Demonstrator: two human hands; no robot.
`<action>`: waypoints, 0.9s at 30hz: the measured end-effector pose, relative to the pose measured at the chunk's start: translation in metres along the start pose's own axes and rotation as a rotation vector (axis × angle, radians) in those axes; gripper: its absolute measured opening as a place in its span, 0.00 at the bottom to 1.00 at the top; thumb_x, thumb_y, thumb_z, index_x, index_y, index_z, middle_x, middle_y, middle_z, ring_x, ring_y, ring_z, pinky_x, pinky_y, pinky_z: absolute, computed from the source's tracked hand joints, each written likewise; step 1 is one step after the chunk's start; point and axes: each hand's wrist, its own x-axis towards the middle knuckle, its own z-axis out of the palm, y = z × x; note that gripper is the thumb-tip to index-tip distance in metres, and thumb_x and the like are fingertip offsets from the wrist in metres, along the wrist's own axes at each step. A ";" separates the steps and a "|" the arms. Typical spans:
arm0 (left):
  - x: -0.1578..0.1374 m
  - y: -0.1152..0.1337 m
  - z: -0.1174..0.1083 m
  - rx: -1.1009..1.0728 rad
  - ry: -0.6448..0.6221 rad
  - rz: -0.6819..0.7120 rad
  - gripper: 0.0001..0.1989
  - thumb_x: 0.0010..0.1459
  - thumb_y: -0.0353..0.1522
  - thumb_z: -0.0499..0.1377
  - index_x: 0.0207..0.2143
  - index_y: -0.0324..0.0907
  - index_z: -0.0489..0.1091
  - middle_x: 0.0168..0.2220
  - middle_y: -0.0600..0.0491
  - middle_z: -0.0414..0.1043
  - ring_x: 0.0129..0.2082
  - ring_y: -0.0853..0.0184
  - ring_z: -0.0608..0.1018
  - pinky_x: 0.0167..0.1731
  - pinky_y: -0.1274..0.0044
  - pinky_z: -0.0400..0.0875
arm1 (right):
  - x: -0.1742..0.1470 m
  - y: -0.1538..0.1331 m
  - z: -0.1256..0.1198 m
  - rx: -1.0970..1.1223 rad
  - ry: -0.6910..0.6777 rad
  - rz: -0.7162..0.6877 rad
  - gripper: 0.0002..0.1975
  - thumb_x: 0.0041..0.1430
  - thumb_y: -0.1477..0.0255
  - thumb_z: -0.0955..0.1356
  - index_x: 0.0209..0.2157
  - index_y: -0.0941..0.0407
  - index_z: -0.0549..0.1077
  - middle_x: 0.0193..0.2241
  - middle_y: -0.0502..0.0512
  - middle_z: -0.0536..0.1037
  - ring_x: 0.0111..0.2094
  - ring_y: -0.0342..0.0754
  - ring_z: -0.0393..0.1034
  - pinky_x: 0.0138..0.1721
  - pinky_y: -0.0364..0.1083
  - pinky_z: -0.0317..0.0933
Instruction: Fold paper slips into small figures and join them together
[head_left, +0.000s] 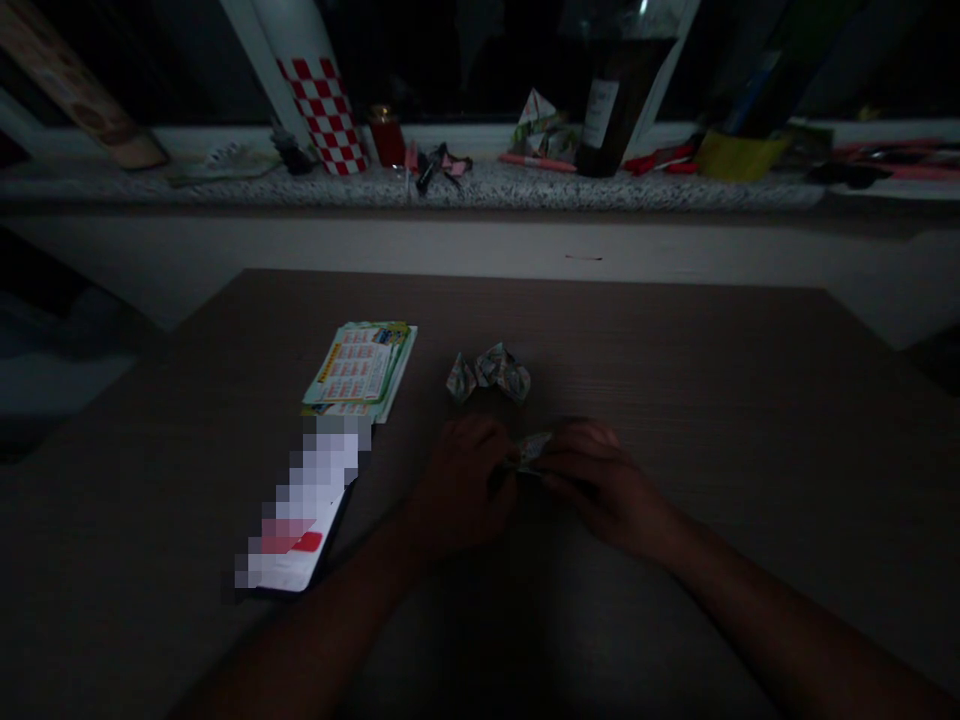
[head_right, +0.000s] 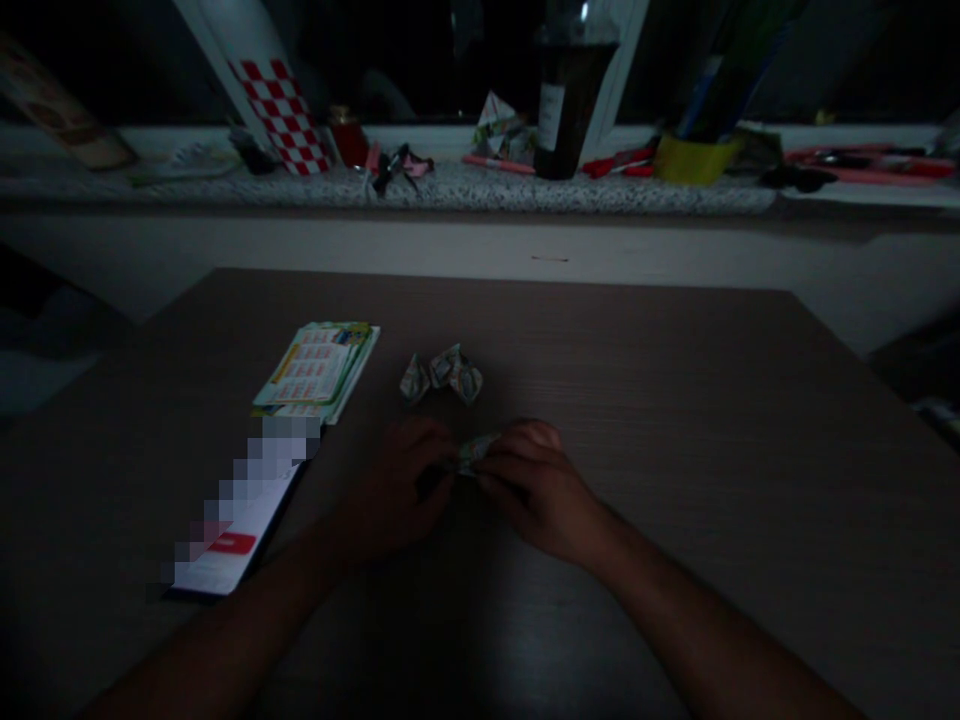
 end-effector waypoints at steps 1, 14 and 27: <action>0.000 0.002 0.001 -0.016 0.027 0.041 0.06 0.54 0.28 0.54 0.36 0.40 0.67 0.40 0.49 0.68 0.43 0.62 0.69 0.44 0.69 0.62 | 0.000 0.001 0.001 0.036 0.041 -0.028 0.09 0.60 0.74 0.65 0.41 0.54 0.74 0.35 0.55 0.76 0.40 0.49 0.68 0.45 0.52 0.59; -0.001 0.010 -0.001 -0.087 0.180 0.218 0.02 0.55 0.29 0.55 0.31 0.40 0.67 0.32 0.50 0.71 0.35 0.65 0.71 0.38 0.70 0.64 | -0.005 -0.004 0.002 0.043 0.257 -0.283 0.11 0.52 0.82 0.69 0.39 0.58 0.71 0.30 0.56 0.77 0.32 0.48 0.70 0.39 0.52 0.64; 0.002 0.009 -0.004 0.006 0.160 0.413 0.02 0.52 0.27 0.55 0.28 0.39 0.67 0.29 0.52 0.72 0.31 0.67 0.70 0.34 0.72 0.63 | -0.010 -0.012 0.000 -0.125 0.082 -0.297 0.08 0.55 0.81 0.65 0.36 0.58 0.72 0.30 0.54 0.77 0.32 0.47 0.69 0.45 0.52 0.60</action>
